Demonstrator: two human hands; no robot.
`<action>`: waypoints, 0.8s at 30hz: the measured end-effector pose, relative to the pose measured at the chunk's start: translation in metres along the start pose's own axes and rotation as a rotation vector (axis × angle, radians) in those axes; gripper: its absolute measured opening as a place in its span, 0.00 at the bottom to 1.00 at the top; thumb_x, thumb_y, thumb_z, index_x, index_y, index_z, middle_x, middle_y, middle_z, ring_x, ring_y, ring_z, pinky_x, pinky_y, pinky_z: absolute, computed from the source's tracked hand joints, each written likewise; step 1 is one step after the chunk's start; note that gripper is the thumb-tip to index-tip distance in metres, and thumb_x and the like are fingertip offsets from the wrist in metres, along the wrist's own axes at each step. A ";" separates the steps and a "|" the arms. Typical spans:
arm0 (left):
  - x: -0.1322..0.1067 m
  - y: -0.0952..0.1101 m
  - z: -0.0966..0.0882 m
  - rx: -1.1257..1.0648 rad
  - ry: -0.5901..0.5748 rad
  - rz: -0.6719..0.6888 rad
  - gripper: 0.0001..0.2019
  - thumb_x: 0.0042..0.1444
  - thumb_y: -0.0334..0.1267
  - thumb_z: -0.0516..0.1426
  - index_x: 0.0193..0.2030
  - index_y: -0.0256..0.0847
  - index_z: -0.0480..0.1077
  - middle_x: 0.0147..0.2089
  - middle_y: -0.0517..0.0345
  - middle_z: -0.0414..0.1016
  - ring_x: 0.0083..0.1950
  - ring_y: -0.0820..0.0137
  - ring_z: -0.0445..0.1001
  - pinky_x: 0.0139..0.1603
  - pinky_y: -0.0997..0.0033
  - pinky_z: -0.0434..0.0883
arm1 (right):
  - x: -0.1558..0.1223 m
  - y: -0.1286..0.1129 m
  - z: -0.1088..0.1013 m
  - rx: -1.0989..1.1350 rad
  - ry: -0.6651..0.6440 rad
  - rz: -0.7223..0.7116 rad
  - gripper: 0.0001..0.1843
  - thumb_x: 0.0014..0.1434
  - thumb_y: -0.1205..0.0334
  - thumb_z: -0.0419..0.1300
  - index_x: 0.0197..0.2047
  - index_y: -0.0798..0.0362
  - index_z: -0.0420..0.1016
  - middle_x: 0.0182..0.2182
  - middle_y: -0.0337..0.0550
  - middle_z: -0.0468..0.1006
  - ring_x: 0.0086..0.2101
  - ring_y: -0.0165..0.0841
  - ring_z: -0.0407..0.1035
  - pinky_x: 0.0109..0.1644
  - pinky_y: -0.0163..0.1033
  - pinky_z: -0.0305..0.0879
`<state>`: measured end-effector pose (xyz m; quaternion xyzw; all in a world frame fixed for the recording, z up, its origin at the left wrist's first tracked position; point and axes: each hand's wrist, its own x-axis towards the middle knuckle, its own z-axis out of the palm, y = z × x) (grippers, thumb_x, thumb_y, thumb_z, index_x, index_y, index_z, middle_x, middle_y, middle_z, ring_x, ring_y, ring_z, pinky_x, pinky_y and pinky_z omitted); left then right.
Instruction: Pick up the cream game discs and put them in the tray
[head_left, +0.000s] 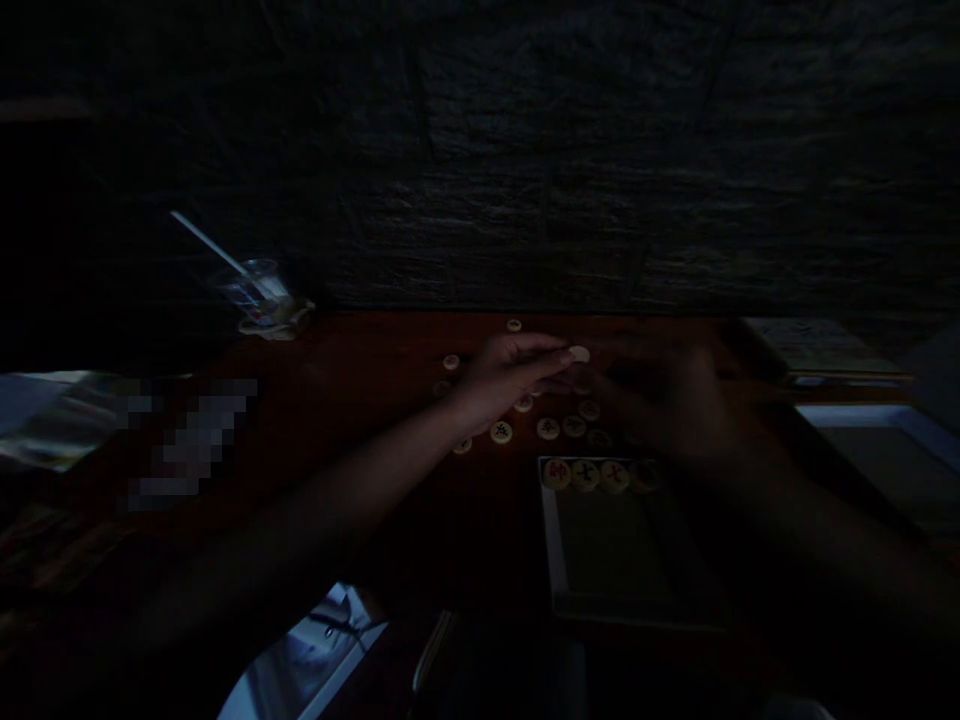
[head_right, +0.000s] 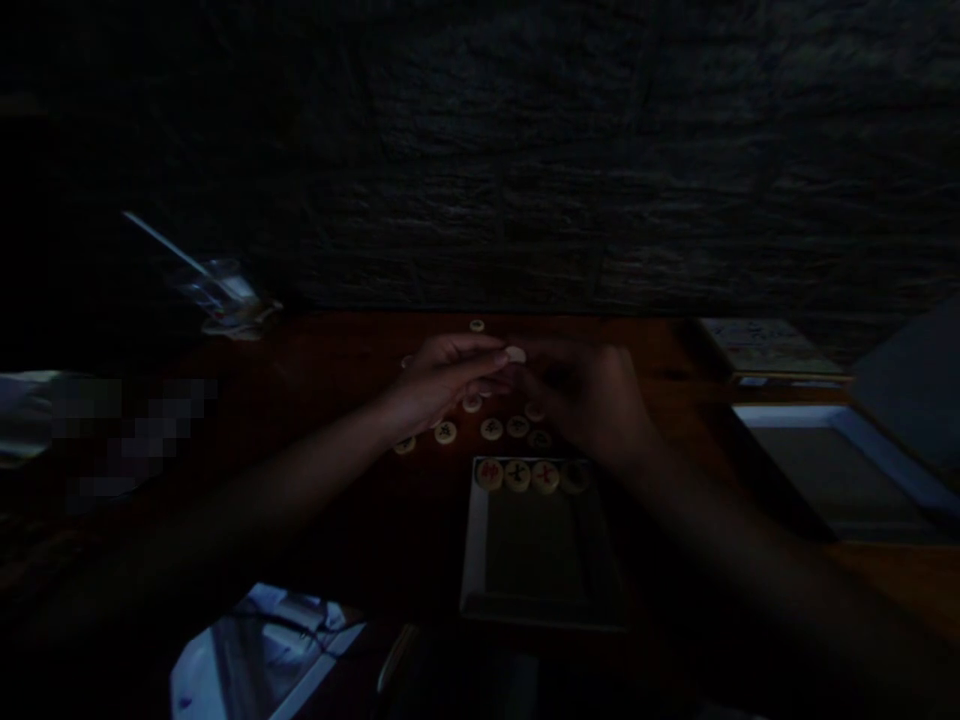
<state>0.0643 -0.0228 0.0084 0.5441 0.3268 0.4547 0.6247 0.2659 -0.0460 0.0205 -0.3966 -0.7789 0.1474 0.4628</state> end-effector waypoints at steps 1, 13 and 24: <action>-0.001 0.000 0.000 0.046 0.017 0.013 0.14 0.57 0.42 0.69 0.48 0.39 0.81 0.44 0.50 0.85 0.39 0.69 0.83 0.44 0.69 0.77 | 0.000 -0.001 0.001 0.066 -0.019 0.050 0.14 0.62 0.57 0.69 0.52 0.47 0.85 0.38 0.43 0.87 0.24 0.34 0.77 0.26 0.38 0.73; -0.009 0.011 0.007 0.220 0.036 0.159 0.16 0.52 0.36 0.72 0.48 0.39 0.81 0.38 0.53 0.86 0.38 0.65 0.83 0.42 0.68 0.78 | 0.005 -0.008 0.009 0.511 -0.002 0.440 0.24 0.52 0.48 0.75 0.45 0.56 0.82 0.34 0.48 0.87 0.21 0.31 0.75 0.20 0.34 0.71; -0.009 0.012 0.008 0.280 0.059 0.194 0.15 0.52 0.35 0.71 0.48 0.40 0.82 0.43 0.51 0.86 0.42 0.64 0.84 0.40 0.69 0.78 | 0.007 -0.010 0.007 0.500 -0.049 0.481 0.21 0.51 0.46 0.75 0.37 0.56 0.84 0.29 0.46 0.85 0.20 0.29 0.74 0.22 0.32 0.69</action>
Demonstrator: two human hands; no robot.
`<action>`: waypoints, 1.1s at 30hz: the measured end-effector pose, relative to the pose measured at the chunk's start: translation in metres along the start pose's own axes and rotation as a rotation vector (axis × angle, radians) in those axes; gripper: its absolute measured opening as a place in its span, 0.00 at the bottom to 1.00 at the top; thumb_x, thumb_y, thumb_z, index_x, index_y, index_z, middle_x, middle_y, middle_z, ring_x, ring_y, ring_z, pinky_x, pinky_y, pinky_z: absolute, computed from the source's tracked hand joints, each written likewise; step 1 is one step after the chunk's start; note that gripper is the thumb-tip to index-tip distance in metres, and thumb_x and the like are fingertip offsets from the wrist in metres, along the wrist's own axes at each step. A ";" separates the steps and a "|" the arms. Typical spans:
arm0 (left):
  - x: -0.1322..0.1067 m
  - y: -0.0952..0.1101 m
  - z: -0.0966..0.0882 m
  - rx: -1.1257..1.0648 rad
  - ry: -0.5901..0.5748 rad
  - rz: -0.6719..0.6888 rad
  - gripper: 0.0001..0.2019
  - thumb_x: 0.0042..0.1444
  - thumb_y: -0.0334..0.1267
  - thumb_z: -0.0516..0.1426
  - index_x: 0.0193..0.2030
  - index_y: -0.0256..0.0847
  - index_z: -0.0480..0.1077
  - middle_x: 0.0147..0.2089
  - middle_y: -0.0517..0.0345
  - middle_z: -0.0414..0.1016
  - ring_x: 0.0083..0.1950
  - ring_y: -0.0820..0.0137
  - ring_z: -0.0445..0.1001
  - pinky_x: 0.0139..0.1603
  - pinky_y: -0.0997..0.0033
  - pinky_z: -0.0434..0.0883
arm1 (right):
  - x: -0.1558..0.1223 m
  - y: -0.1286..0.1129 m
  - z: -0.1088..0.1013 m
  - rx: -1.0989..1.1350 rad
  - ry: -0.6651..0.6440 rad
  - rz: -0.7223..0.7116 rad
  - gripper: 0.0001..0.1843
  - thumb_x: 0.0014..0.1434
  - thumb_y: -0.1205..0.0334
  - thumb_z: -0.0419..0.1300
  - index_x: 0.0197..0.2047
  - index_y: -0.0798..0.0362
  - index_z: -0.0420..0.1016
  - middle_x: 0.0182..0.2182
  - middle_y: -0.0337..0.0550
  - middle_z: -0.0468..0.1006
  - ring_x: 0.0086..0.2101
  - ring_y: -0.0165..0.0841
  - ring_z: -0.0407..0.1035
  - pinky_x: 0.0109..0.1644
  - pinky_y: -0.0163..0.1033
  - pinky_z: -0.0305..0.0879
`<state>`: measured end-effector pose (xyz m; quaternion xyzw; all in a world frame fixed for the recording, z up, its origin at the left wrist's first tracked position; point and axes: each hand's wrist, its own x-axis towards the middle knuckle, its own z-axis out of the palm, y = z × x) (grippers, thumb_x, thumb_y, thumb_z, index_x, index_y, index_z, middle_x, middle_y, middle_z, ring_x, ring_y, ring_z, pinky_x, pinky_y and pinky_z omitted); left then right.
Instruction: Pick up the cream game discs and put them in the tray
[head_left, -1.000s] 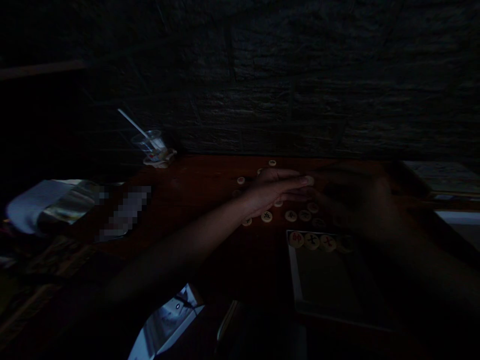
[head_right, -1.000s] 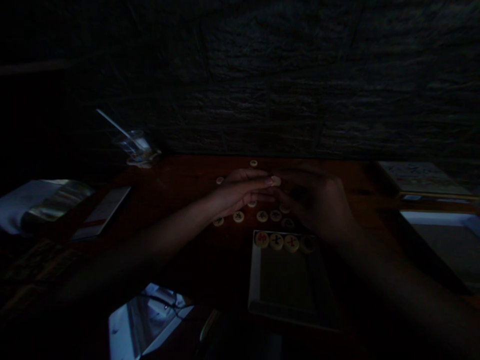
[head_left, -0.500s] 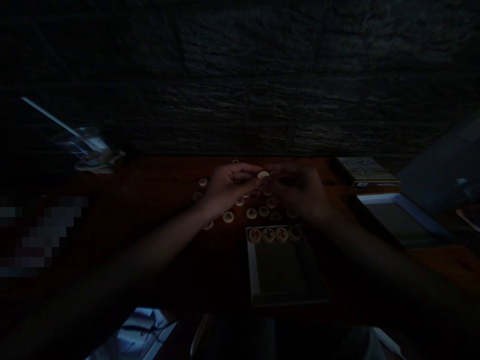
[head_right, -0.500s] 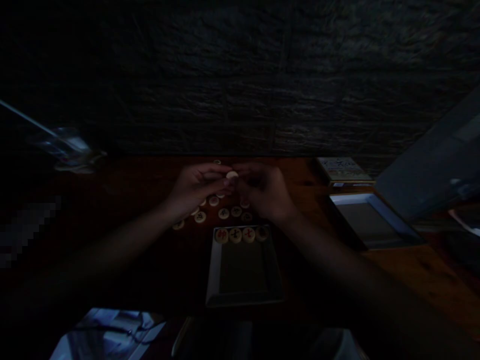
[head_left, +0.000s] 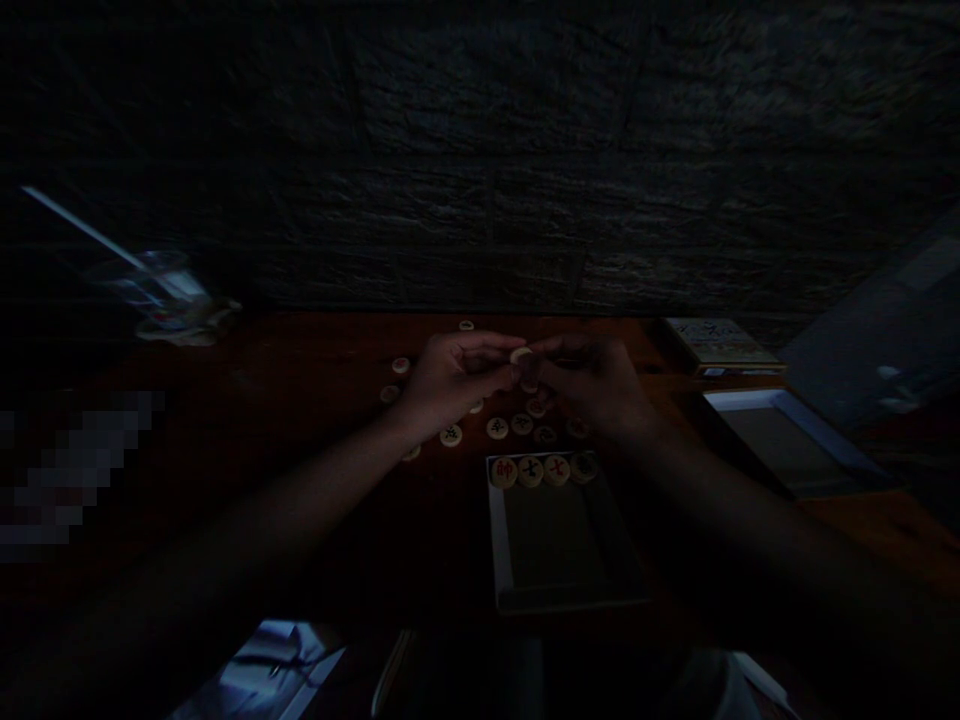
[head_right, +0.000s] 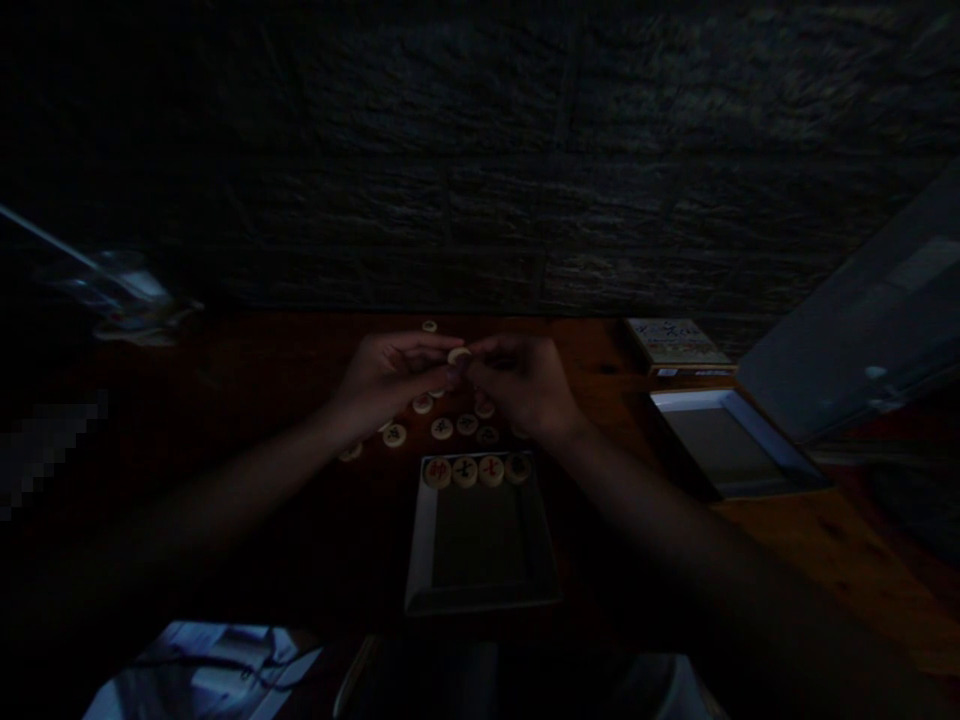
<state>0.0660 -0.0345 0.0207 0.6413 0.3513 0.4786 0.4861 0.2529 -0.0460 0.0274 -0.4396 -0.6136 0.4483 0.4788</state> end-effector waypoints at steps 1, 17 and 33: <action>0.000 0.001 0.000 0.012 -0.005 -0.003 0.15 0.53 0.35 0.70 0.49 0.40 0.81 0.44 0.51 0.86 0.43 0.64 0.84 0.40 0.69 0.79 | 0.000 0.000 0.000 0.001 0.005 0.008 0.21 0.51 0.46 0.76 0.37 0.56 0.84 0.30 0.45 0.85 0.20 0.29 0.73 0.22 0.32 0.69; -0.001 -0.003 0.000 0.140 -0.005 0.099 0.12 0.62 0.37 0.63 0.51 0.42 0.82 0.41 0.54 0.86 0.35 0.69 0.82 0.33 0.72 0.76 | 0.000 0.002 0.000 0.088 -0.043 0.053 0.25 0.50 0.42 0.75 0.38 0.58 0.84 0.28 0.44 0.83 0.21 0.27 0.71 0.23 0.32 0.68; -0.002 -0.002 0.004 0.143 0.008 0.138 0.13 0.53 0.35 0.69 0.47 0.38 0.80 0.41 0.52 0.86 0.41 0.66 0.84 0.42 0.69 0.79 | -0.001 0.001 0.002 0.093 -0.012 0.049 0.25 0.51 0.41 0.74 0.34 0.56 0.82 0.23 0.42 0.80 0.19 0.28 0.71 0.20 0.31 0.65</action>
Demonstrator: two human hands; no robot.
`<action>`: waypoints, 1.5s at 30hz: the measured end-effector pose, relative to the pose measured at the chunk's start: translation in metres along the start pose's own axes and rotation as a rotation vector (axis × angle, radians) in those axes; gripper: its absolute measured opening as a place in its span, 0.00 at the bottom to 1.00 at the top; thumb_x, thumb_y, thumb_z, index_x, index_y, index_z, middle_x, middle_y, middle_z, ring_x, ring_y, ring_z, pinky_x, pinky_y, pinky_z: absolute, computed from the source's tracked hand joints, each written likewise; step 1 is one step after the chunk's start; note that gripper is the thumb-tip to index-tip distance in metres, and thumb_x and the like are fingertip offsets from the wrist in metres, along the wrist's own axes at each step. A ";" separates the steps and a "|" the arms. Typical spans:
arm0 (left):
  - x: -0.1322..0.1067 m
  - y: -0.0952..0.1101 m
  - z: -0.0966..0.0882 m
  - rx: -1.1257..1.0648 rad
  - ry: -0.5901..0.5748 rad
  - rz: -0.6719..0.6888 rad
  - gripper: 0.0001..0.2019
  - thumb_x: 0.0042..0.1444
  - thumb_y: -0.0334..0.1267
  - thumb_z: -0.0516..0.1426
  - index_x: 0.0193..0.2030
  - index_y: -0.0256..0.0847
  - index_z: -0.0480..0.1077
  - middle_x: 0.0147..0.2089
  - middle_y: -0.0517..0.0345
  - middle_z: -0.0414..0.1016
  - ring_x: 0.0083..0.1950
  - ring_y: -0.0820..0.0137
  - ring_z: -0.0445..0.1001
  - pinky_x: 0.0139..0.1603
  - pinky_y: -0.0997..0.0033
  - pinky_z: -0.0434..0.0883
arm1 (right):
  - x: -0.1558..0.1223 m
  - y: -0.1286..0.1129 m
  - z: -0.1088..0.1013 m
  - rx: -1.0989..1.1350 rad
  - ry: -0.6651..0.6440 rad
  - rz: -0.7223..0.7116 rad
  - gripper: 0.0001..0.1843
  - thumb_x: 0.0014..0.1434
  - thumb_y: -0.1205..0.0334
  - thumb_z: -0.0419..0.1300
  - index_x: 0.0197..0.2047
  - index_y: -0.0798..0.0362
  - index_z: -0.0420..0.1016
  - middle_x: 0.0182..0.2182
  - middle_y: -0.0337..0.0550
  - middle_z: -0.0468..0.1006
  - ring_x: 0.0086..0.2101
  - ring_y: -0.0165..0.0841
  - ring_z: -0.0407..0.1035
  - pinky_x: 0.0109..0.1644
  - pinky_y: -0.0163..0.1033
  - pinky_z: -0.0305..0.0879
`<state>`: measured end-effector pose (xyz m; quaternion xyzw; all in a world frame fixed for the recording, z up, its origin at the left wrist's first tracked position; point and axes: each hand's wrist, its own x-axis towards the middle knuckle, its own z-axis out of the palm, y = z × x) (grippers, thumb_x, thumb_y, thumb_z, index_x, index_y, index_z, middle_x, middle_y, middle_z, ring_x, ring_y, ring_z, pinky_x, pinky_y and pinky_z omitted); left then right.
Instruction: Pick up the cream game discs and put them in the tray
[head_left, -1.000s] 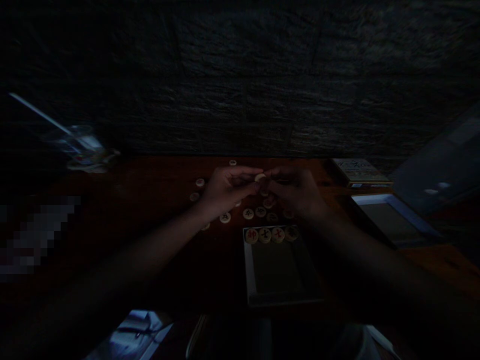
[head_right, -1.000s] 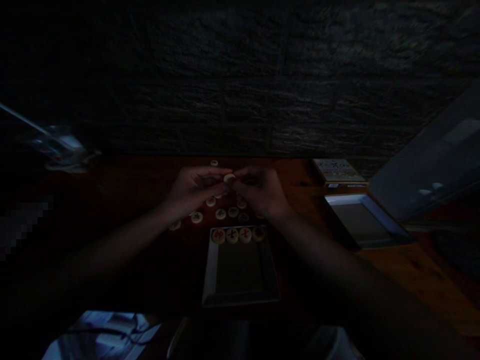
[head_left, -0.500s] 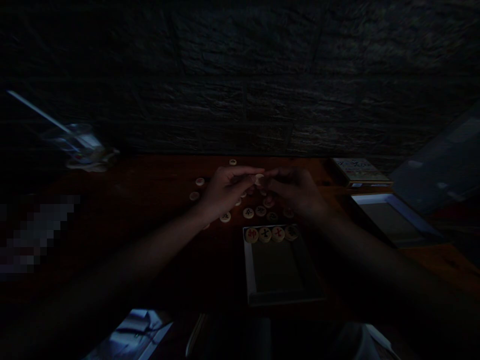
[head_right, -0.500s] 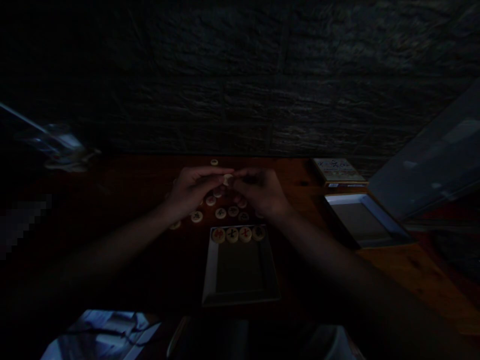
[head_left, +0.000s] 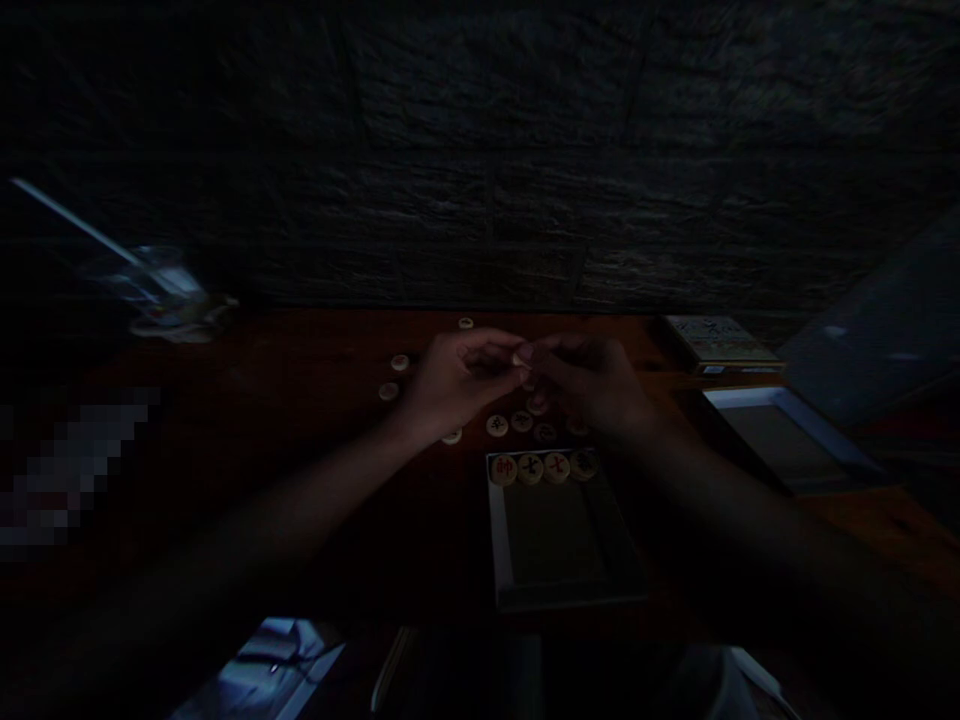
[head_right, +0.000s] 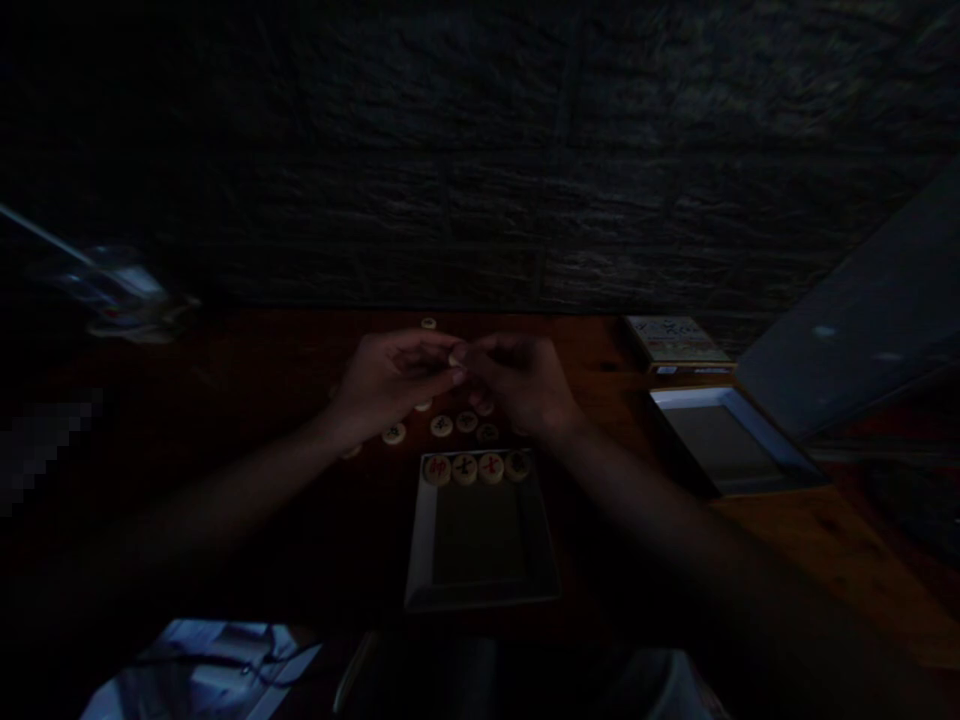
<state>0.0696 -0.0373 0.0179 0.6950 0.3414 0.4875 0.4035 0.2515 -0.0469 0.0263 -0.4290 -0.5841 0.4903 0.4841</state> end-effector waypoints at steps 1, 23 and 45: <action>0.000 -0.001 0.000 -0.006 -0.005 0.002 0.15 0.53 0.35 0.70 0.47 0.38 0.80 0.40 0.52 0.86 0.40 0.66 0.84 0.42 0.69 0.80 | 0.000 0.000 0.000 0.021 -0.005 0.009 0.25 0.50 0.42 0.75 0.35 0.57 0.82 0.25 0.42 0.81 0.20 0.28 0.71 0.21 0.32 0.67; -0.004 0.004 0.001 0.023 0.057 0.008 0.12 0.58 0.37 0.67 0.49 0.41 0.82 0.45 0.51 0.87 0.42 0.64 0.85 0.35 0.70 0.81 | -0.001 0.003 -0.001 -0.014 0.014 -0.051 0.24 0.50 0.42 0.75 0.37 0.56 0.83 0.26 0.42 0.81 0.19 0.27 0.70 0.21 0.32 0.66; -0.002 0.000 0.000 -0.031 0.060 0.018 0.18 0.53 0.36 0.71 0.51 0.39 0.81 0.45 0.49 0.87 0.42 0.63 0.85 0.41 0.67 0.82 | 0.001 0.002 -0.001 0.150 -0.040 0.018 0.23 0.50 0.46 0.75 0.42 0.55 0.84 0.28 0.41 0.81 0.22 0.28 0.71 0.24 0.34 0.68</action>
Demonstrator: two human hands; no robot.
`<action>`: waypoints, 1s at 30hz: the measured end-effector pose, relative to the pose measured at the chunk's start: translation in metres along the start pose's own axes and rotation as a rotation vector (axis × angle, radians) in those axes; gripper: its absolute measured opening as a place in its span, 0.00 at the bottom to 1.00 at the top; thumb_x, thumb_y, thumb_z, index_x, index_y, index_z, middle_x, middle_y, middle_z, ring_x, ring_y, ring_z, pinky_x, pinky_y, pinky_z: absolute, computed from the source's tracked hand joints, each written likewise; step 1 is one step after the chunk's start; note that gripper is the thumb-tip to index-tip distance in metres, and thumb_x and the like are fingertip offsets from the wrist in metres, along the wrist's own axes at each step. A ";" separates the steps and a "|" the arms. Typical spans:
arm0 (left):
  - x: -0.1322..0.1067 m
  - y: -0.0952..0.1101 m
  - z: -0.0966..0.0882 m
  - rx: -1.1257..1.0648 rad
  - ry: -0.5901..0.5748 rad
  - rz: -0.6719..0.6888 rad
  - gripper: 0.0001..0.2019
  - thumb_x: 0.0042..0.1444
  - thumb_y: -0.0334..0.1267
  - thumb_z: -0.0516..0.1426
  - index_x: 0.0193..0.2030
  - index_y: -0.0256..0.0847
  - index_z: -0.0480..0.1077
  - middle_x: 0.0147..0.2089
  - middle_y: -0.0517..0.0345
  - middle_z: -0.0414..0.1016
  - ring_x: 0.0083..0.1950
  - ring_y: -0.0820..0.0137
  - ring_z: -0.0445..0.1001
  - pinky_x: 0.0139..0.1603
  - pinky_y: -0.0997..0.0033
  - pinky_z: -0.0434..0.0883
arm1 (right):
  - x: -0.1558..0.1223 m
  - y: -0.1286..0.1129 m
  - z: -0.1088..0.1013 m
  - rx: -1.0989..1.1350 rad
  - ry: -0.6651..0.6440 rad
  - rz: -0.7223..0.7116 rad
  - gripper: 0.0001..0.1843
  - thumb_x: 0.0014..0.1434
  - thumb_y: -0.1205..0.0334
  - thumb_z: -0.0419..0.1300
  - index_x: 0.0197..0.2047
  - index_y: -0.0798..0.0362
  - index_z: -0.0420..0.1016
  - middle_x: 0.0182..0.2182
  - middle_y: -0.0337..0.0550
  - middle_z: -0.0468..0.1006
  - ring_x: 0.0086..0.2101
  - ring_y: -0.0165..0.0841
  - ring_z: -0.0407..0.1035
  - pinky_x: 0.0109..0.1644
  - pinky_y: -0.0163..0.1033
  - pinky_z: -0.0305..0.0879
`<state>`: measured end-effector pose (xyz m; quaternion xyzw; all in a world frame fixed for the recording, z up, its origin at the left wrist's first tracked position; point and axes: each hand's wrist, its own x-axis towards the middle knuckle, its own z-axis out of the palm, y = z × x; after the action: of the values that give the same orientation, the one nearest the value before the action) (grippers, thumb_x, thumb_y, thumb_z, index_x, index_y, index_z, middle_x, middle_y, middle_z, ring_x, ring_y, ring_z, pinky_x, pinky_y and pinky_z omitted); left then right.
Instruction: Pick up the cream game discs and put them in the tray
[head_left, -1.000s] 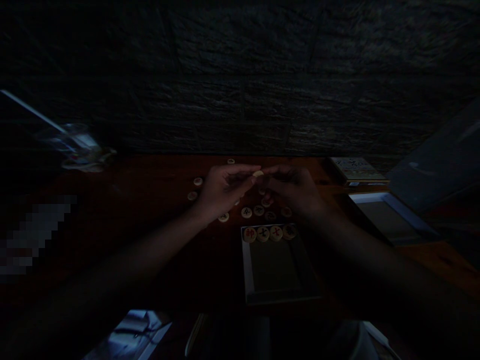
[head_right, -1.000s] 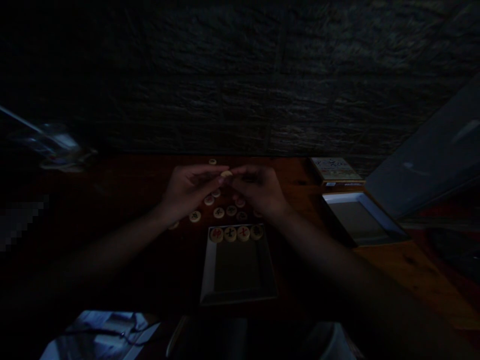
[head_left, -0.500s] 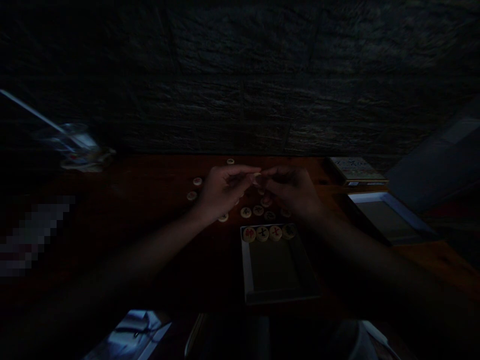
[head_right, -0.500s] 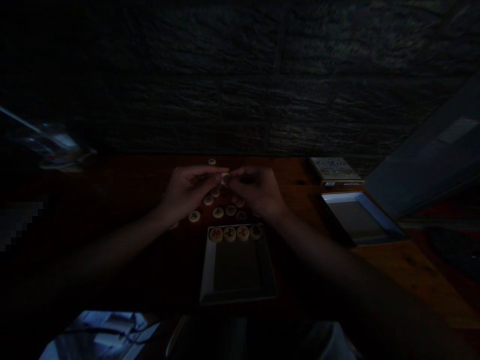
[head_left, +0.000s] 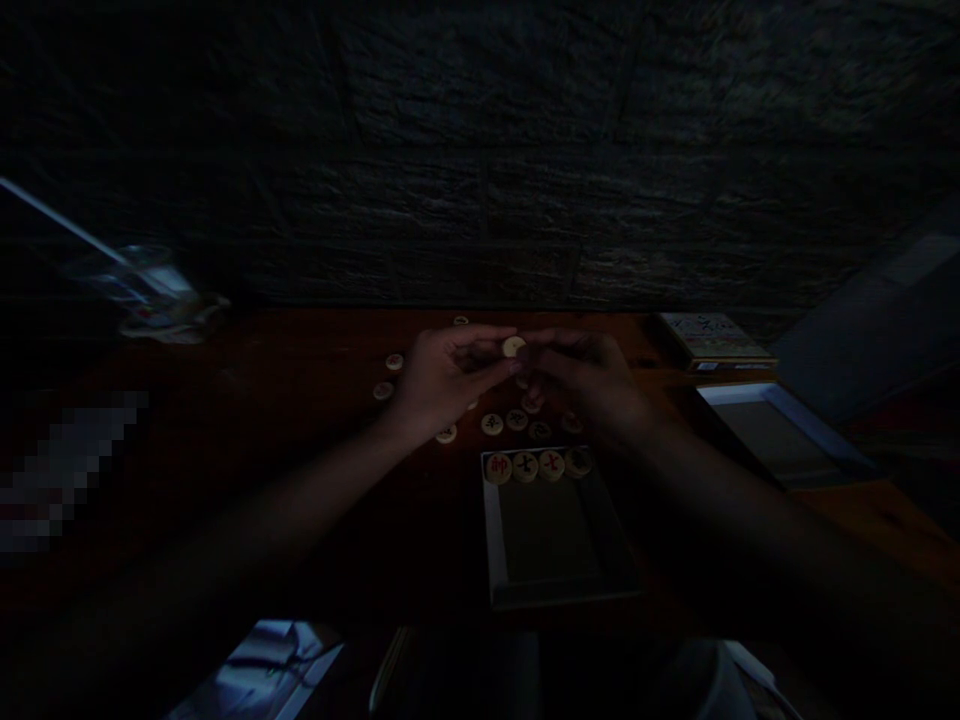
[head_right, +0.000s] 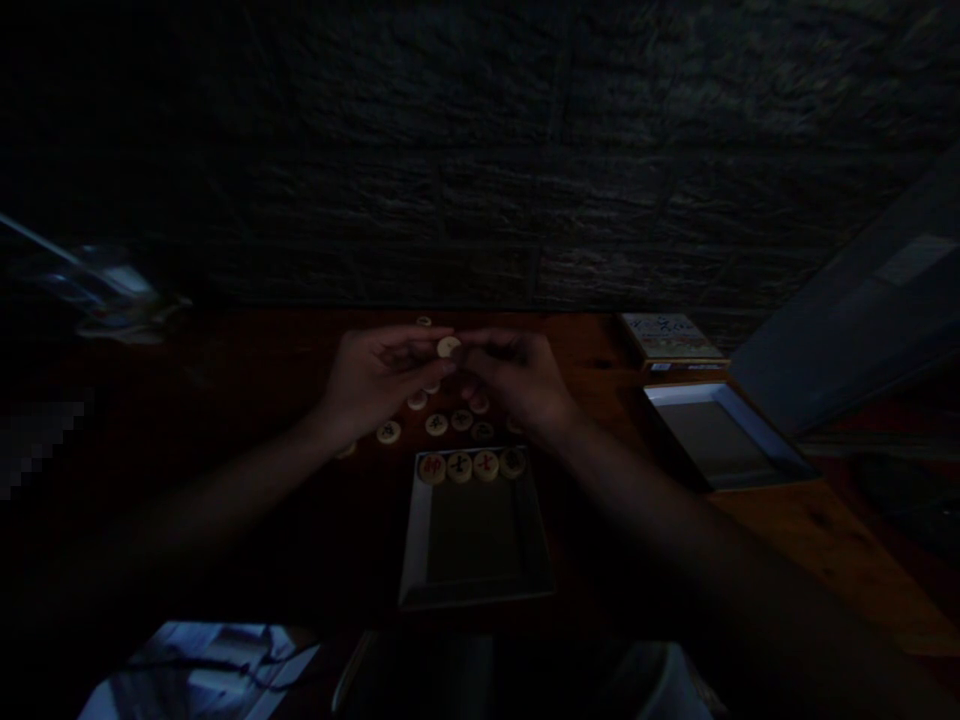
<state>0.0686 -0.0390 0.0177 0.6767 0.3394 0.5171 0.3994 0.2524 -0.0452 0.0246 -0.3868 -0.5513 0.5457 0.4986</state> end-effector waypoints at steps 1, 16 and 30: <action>0.000 0.000 0.000 0.001 0.005 -0.002 0.18 0.53 0.37 0.71 0.51 0.39 0.81 0.45 0.50 0.87 0.43 0.63 0.85 0.41 0.67 0.82 | 0.000 0.000 0.000 0.019 -0.010 0.008 0.23 0.50 0.47 0.75 0.43 0.55 0.84 0.29 0.41 0.81 0.23 0.28 0.71 0.24 0.34 0.68; -0.003 -0.001 0.000 0.113 -0.036 0.067 0.19 0.56 0.35 0.68 0.55 0.39 0.80 0.48 0.48 0.86 0.47 0.61 0.85 0.48 0.63 0.82 | -0.001 -0.001 0.001 -0.040 0.025 0.001 0.22 0.48 0.44 0.76 0.34 0.55 0.84 0.28 0.42 0.82 0.20 0.26 0.69 0.22 0.33 0.65; -0.003 0.007 0.002 0.088 -0.021 0.035 0.14 0.60 0.36 0.66 0.53 0.41 0.81 0.51 0.50 0.86 0.49 0.63 0.85 0.47 0.66 0.81 | -0.004 -0.004 0.002 -0.116 0.042 -0.034 0.23 0.50 0.43 0.75 0.38 0.56 0.84 0.27 0.40 0.80 0.20 0.28 0.71 0.22 0.33 0.68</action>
<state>0.0704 -0.0456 0.0220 0.7048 0.3458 0.5016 0.3634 0.2517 -0.0499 0.0279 -0.4171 -0.5778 0.4960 0.4961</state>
